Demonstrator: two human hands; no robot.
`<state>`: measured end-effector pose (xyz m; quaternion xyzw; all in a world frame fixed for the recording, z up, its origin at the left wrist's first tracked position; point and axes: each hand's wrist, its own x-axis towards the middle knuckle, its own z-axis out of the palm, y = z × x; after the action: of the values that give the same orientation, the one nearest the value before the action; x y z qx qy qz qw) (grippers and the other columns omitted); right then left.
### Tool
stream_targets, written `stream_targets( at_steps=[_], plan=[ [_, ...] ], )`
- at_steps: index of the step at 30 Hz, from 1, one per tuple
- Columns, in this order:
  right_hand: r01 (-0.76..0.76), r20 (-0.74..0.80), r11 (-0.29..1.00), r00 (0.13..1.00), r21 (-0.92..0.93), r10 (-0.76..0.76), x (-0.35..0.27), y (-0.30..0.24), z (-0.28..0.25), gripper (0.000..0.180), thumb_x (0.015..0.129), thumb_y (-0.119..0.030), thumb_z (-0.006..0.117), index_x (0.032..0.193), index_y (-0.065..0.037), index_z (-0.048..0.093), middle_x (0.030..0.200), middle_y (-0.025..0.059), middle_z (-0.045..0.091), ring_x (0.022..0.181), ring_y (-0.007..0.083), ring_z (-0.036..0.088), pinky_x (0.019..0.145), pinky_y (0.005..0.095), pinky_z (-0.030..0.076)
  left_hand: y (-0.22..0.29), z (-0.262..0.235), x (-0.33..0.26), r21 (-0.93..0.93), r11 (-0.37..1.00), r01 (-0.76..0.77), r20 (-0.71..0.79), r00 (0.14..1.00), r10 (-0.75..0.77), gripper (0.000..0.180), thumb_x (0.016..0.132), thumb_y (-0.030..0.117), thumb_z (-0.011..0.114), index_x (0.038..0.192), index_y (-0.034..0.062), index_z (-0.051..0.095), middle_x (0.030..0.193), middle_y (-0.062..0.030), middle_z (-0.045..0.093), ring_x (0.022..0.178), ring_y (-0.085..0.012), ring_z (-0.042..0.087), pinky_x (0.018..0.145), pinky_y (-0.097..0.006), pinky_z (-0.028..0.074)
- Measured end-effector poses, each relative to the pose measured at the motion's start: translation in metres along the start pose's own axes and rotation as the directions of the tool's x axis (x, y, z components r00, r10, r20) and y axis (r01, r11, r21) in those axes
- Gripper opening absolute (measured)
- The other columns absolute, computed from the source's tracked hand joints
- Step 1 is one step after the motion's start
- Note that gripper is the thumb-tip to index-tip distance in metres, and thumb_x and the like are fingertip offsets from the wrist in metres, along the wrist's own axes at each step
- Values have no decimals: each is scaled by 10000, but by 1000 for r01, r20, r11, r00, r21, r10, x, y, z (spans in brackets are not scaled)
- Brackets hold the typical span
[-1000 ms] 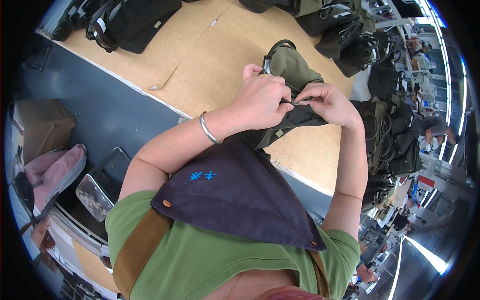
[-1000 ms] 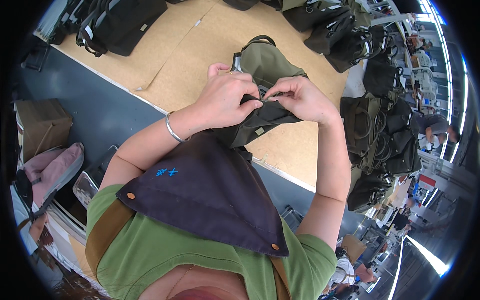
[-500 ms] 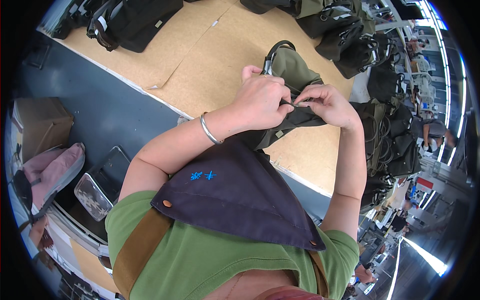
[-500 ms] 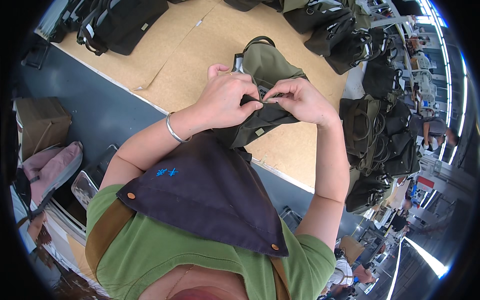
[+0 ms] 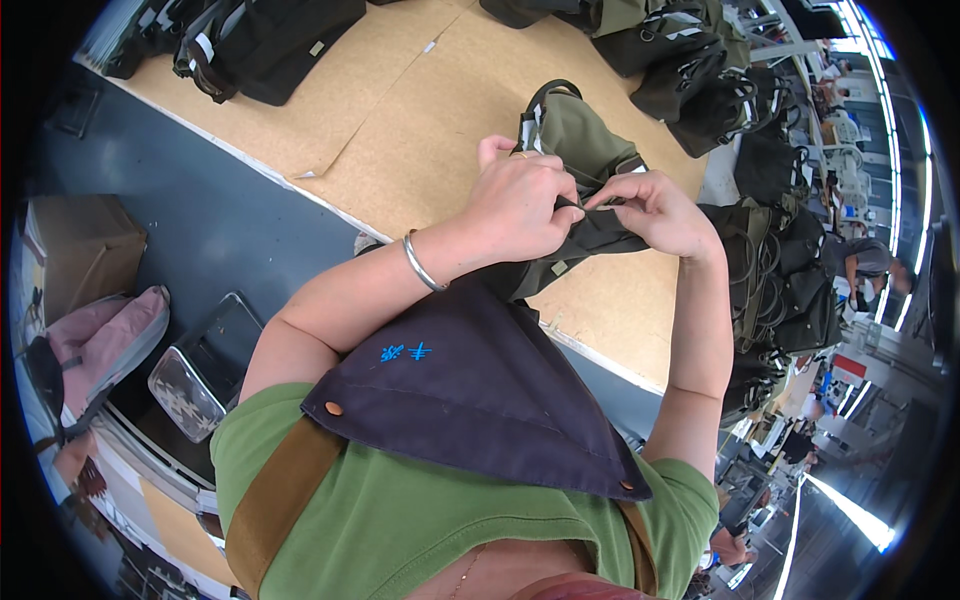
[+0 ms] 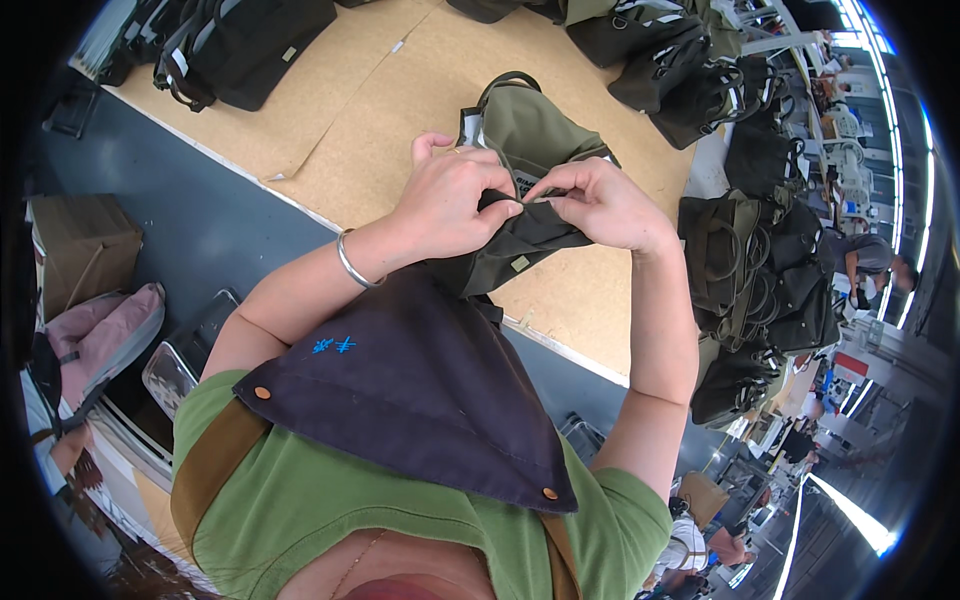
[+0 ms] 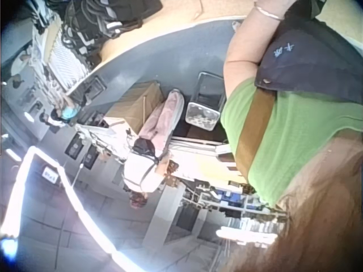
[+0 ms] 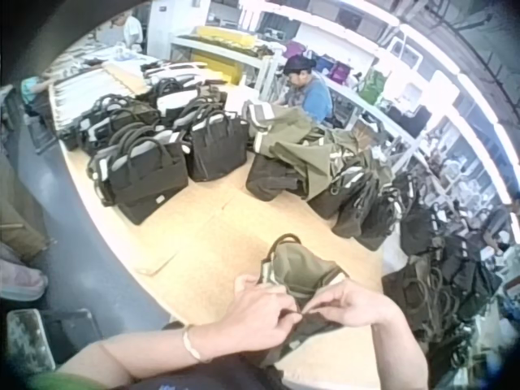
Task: The person assembles olive green canvas bags on a wooden workbench. They attach metal D-rings to the bag handles by threading straps through them and securing them with snaps. The person then zips and unzips the main compartment to check the mechanism before moving to the next bag.
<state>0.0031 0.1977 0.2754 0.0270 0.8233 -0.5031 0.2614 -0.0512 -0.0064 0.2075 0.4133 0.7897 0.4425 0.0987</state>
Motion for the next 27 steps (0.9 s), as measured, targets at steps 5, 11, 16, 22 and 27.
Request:
stream_targets(
  at_steps=[5, 11, 16, 22, 27],
  plan=[
    [-36, 16, 990, 999, 134, 34, -2, -3, -4, 164, 801, 32, 622, 937, 3, 709, 671, -48, 546, 609, 29, 449, 538, 213, 358, 0, 0, 0, 1, 1000, 0, -12, 1000, 0, 125, 772, 252, 716, 769, 128, 699, 760, -16, 614, 825, -189, 595, 956, -450, 269],
    [-89, 10, 996, 996, -18, 90, -3, -6, 0, 156, 776, -47, 730, 928, -11, 718, 612, -82, 502, 553, 3, 399, 491, 195, 308, -4, -13, 5, 38, 996, -84, 102, 992, 79, 151, 761, 266, 749, 818, 138, 694, 760, -12, 613, 814, -182, 593, 931, -435, 288],
    [-63, 14, 998, 998, 19, 62, -1, 3, -1, 162, 768, -48, 733, 927, -17, 724, 609, -82, 504, 545, 3, 399, 482, 197, 303, -10, -12, 11, -97, 984, -148, 15, 989, 150, 230, 774, 225, 761, 962, 143, 657, 778, 0, 632, 829, -179, 607, 917, -388, 304],
    [-58, 10, 998, 998, -2, 58, -1, -1, -1, 161, 759, -38, 729, 919, -24, 729, 595, -79, 512, 533, 3, 403, 476, 203, 297, -14, -15, 13, -143, 970, -195, 194, 956, 221, 168, 802, 209, 739, 935, 140, 664, 829, 1, 664, 843, -182, 611, 911, -362, 311],
    [-90, 18, 995, 996, -41, 91, 1, -5, -1, 143, 766, -38, 713, 906, -10, 713, 613, -66, 543, 543, 4, 411, 486, 202, 306, -13, -12, 12, -155, 974, -168, 150, 970, 191, 124, 782, 204, 749, 852, 142, 666, 777, 5, 641, 813, -179, 595, 882, -365, 311]
  ],
)
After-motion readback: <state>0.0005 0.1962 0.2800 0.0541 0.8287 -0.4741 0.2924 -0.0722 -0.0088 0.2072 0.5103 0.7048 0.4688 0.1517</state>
